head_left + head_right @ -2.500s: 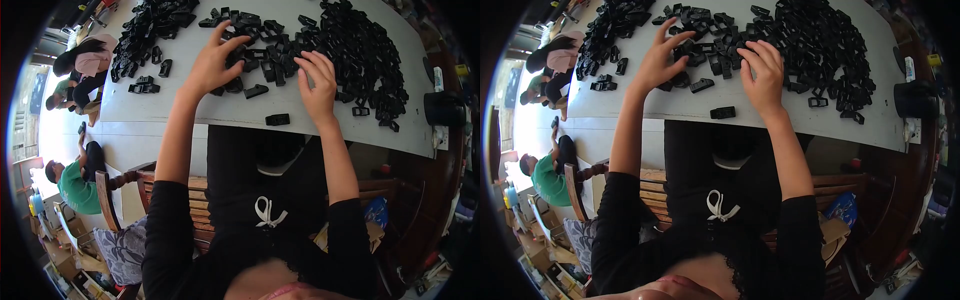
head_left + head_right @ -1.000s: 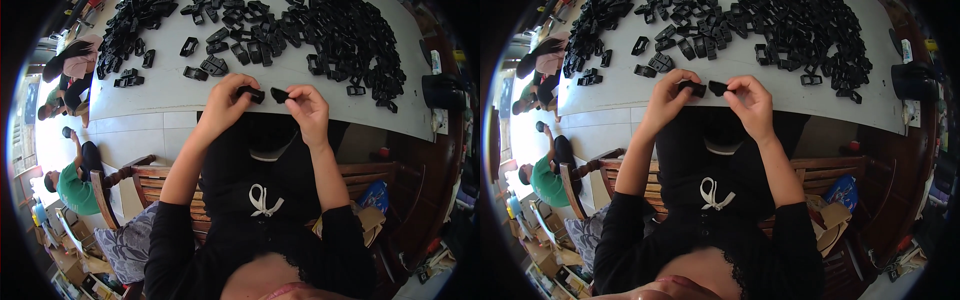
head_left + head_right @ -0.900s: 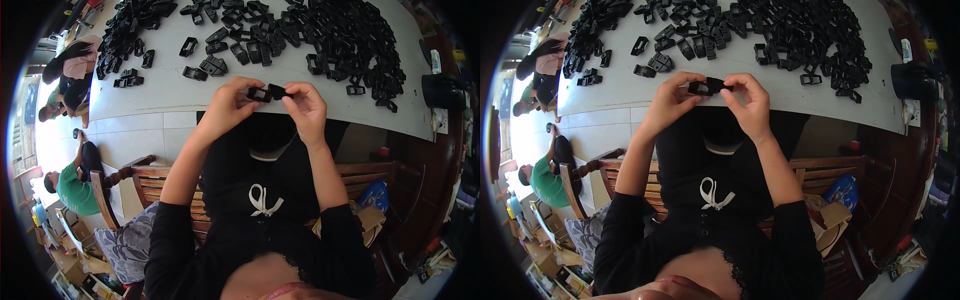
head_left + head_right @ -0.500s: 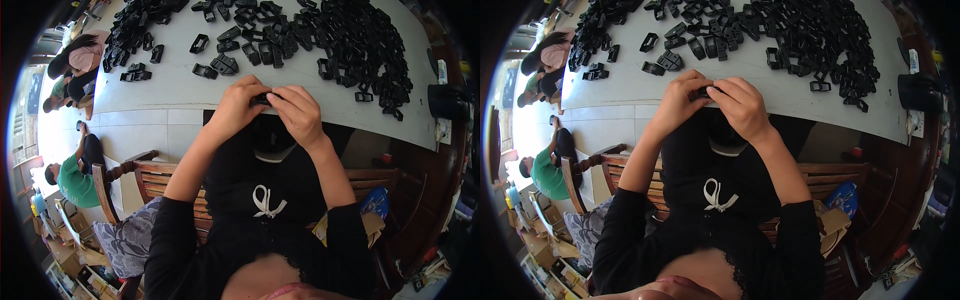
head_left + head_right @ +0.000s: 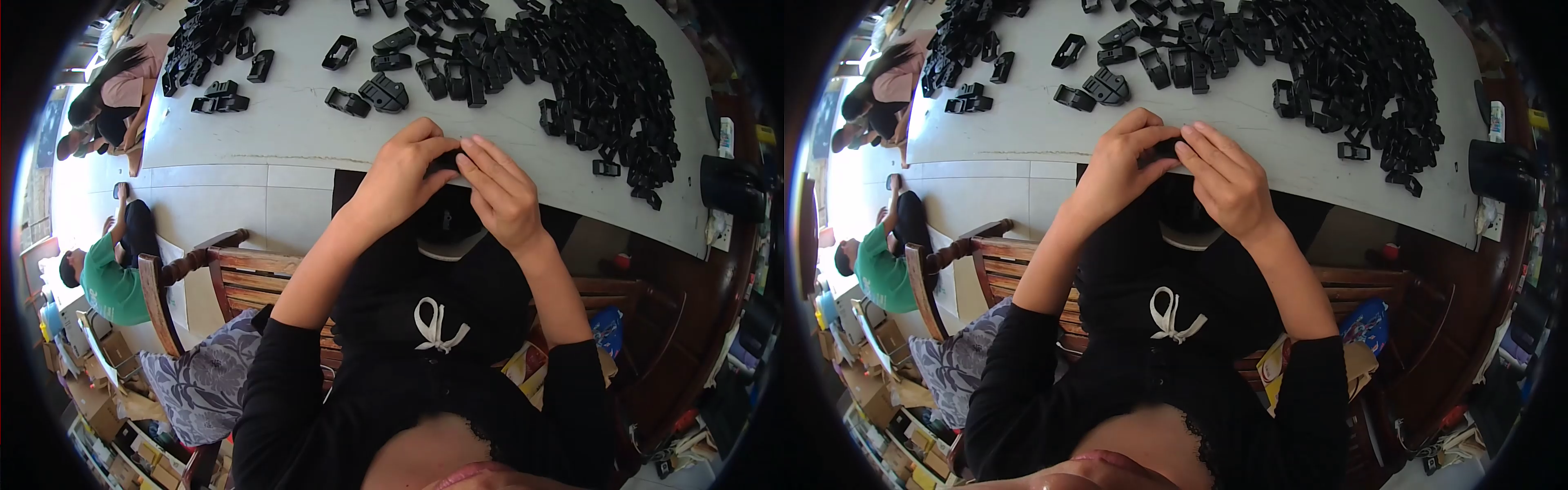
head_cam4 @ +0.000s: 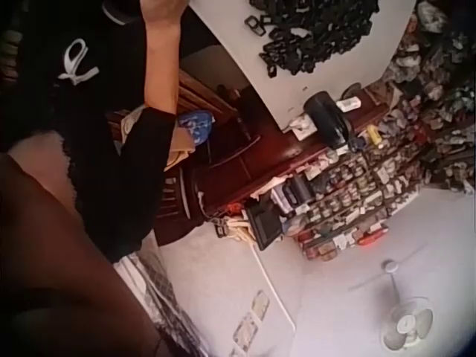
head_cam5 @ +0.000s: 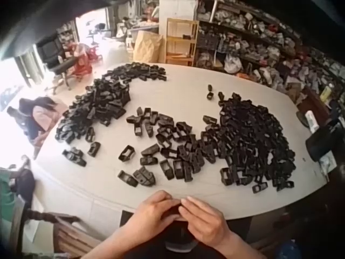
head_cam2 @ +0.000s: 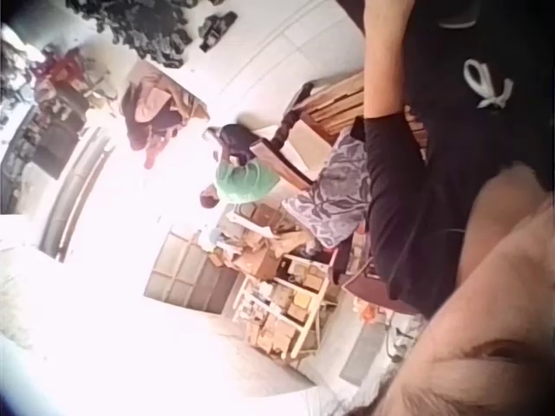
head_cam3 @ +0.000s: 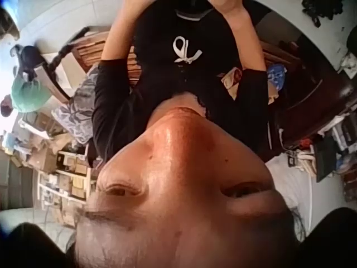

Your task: The recorder is inspecting and sorting a large quantity of small black plastic components on a table.

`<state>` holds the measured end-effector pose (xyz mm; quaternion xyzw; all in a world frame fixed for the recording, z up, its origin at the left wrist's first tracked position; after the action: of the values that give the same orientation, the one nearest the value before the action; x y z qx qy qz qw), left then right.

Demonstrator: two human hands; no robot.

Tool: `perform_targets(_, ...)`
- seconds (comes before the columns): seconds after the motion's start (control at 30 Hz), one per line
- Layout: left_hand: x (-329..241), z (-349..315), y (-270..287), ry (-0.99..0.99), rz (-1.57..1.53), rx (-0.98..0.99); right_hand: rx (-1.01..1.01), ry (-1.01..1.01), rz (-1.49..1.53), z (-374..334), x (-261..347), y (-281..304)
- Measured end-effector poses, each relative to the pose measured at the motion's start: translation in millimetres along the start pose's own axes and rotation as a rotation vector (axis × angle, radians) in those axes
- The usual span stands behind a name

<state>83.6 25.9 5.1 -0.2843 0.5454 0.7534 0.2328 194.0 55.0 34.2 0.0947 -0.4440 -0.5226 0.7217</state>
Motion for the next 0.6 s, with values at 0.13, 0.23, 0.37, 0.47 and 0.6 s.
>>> perform_targets(0.13, 0, -10, 41, -0.087, 0.156, -0.191, 0.189, -0.079, -0.052, 2, 6, 2)
perform_targets(0.23, 29, -16, 84, 0.045, 0.359, -0.317, 0.173, -0.039, 0.099, 27, 3, 5)
perform_targets(0.37, 37, -4, 87, 0.067, 0.542, -0.145, 0.034, 0.015, 0.071, 104, -20, -26)
perform_targets(0.47, 37, -4, 86, 0.078, 0.573, -0.137, 0.134, 0.013, -0.068, 138, -43, -70)
perform_targets(0.6, 50, -24, 85, 0.214, 0.181, -0.17, 0.47, -0.068, -0.262, 141, -58, -113)
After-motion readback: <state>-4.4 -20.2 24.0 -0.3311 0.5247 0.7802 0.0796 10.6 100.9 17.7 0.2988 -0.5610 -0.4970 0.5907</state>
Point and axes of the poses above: each hand's wrist, its own z-axis towards the middle knuckle, its own y-axis out of the back of the hand, x = y × z, the point moved 10 cm from there along z, towards the middle knuckle, and after that the axes turned 13 degrees about z, right-handed, at the moved point
